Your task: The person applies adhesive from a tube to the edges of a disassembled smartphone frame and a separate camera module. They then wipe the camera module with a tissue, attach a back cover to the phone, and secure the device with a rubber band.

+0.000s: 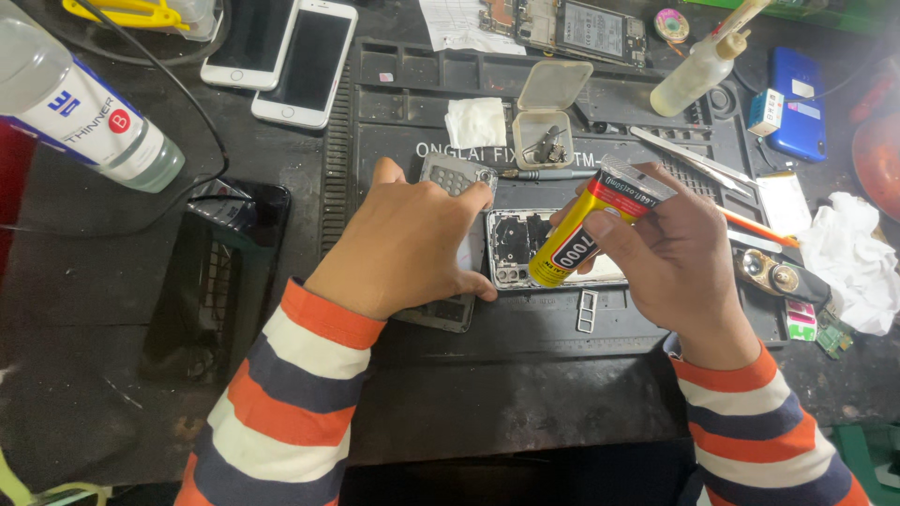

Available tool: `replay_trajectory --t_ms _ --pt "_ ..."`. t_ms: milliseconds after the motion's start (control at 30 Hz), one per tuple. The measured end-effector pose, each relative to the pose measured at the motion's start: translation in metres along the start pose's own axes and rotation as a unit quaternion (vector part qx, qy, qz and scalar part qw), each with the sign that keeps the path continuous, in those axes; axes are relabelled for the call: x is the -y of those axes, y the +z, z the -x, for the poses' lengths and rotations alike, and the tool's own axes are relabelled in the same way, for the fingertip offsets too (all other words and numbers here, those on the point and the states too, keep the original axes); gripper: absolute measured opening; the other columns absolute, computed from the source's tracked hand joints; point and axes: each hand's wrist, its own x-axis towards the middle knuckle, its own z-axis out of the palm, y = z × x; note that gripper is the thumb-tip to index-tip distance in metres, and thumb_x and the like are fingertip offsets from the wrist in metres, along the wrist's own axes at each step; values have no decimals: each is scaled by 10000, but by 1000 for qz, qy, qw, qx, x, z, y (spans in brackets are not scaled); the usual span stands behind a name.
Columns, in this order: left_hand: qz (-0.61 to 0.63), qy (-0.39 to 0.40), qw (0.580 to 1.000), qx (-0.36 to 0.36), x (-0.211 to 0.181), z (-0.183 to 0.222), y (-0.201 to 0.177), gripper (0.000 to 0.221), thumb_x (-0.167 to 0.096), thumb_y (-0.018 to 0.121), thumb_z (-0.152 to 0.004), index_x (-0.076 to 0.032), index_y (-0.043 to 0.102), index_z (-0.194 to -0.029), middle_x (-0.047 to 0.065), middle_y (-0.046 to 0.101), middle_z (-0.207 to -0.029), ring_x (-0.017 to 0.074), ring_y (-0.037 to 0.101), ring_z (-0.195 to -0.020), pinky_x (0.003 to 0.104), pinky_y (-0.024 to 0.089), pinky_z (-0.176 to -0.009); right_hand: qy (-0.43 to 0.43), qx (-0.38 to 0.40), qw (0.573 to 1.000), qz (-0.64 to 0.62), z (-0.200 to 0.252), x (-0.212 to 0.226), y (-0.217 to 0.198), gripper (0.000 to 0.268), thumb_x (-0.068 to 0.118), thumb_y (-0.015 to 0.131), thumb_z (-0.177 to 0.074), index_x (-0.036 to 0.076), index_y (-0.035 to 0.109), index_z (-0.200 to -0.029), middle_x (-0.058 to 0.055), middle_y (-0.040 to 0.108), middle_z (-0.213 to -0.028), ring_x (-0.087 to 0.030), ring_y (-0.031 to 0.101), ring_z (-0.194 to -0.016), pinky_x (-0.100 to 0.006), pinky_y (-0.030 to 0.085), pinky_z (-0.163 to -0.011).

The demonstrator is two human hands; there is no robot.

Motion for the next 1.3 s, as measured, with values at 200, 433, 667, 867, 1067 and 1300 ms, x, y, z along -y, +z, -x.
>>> replay_trajectory --t_ms 200,433,667,867,1067,1300 --pt "-16 10 1000 -14 1 0 6 879 -737 906 -650 -120 587 -1188 77 692 -617 372 654 -605 510 358 -852 4 17 1000 -9 -5 5 11 283 157 589 -1009 -65 474 -1140 -114 794 -994 -153 692 -575 -220 572 -678" --pt "-21 4 1000 4 0 -1 5 893 -767 892 -651 -123 579 -1185 102 703 -668 370 662 -645 516 355 -875 -34 23 999 -14 -11 17 17 245 164 588 -1002 -51 705 -1009 -106 776 -984 -149 700 -571 -224 598 -691" --pt "-17 -3 1000 17 -1 -2 4 928 -772 875 -661 -138 563 -1263 121 719 -718 380 671 -663 508 349 -884 -79 38 996 34 -14 14 18 288 242 533 -1033 42 739 -1009 -25 770 -801 -52 691 -633 -360 285 -1286" --pt "-12 -17 999 37 -5 -3 -1 856 -758 862 -691 -164 551 -1222 100 721 -687 379 658 -630 482 338 -881 -54 22 998 -11 -13 12 18 254 194 560 -1025 -15 705 -1038 -68 788 -957 -109 676 -582 -245 576 -832" --pt "-11 -21 999 43 -5 -3 -1 864 -755 859 -696 -170 553 -1253 120 726 -712 383 652 -627 479 329 -891 -57 18 998 -18 -11 11 17 260 200 559 -1021 -31 678 -1017 -89 779 -959 -142 711 -578 -274 531 -861" --pt "-16 -12 1000 22 -2 -4 4 911 -778 868 -671 -157 558 -1262 104 725 -672 384 650 -601 484 344 -876 -50 -4 999 18 -11 1 21 220 190 594 -1012 -17 664 -1032 -64 800 -843 -94 719 -602 -234 528 -856"
